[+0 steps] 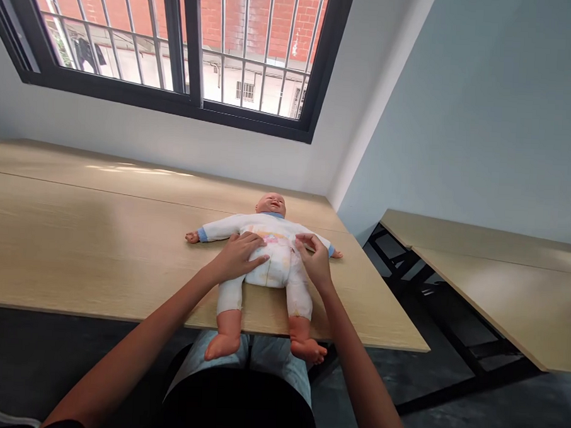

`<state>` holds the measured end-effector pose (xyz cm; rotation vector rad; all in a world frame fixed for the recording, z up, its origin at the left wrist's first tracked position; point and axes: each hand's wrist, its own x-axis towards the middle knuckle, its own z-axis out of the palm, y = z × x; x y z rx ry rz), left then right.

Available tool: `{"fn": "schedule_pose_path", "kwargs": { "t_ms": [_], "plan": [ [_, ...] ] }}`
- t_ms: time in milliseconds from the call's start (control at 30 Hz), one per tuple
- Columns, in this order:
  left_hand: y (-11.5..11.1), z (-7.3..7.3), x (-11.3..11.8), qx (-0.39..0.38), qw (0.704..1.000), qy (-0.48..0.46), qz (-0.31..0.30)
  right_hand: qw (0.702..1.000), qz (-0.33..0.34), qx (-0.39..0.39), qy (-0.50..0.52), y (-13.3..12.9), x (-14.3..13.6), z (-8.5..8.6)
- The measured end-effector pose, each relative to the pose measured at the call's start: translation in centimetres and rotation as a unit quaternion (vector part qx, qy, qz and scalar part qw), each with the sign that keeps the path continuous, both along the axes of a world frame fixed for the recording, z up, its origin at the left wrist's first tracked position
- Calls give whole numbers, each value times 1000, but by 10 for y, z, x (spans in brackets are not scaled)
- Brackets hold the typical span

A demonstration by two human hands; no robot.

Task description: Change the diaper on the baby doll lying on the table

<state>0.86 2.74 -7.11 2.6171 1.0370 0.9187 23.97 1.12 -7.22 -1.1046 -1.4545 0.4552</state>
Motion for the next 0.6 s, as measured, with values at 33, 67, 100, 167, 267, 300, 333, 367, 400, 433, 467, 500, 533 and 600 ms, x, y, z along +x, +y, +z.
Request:
{"fn": "schedule_pose_path", "kwargs": {
  "t_ms": [33,67,100,167,267,300,333,367,400,433,467,500,533,600],
  "plan": [
    [-3,0,-1,-12,1000,-7,-4,999,-3,3,-35,-10,3,-4],
    [-6,0,-2,-26,999,-22,-6,997,-7,7,-70,-20,5,-7],
    [-9,0,-4,-39,998,-45,-4,995,-11,10,-103,-30,7,-9],
    [-17,1,-8,-55,993,-106,9,987,-15,7,-161,-47,9,-13],
    [-30,3,-15,-44,980,-190,31,975,-16,-15,-222,-66,7,-14],
    [-34,3,-18,-36,977,-207,37,971,-17,-20,-237,-70,5,-14],
    [-38,2,-21,-29,975,-216,45,968,-21,-25,-251,-73,3,-14],
    [-41,2,-23,-24,974,-216,55,964,-26,-29,-263,-74,1,-13],
    [-43,0,-25,-22,976,-207,70,961,-33,-33,-273,-75,-2,-13],
    [-45,-1,-27,-26,977,-191,87,958,-39,-38,-280,-75,-5,-13],
    [-46,-4,-27,-33,979,-173,103,957,-42,-43,-285,-74,-7,-14],
    [-47,-6,-27,-41,980,-156,117,955,-44,-46,-289,-73,-9,-14],
    [-47,-8,-26,-50,980,-143,125,955,-43,-47,-290,-72,-11,-14],
    [-47,-12,-22,-65,981,-134,122,956,-38,-43,-289,-70,-11,-15]
  ]
}}
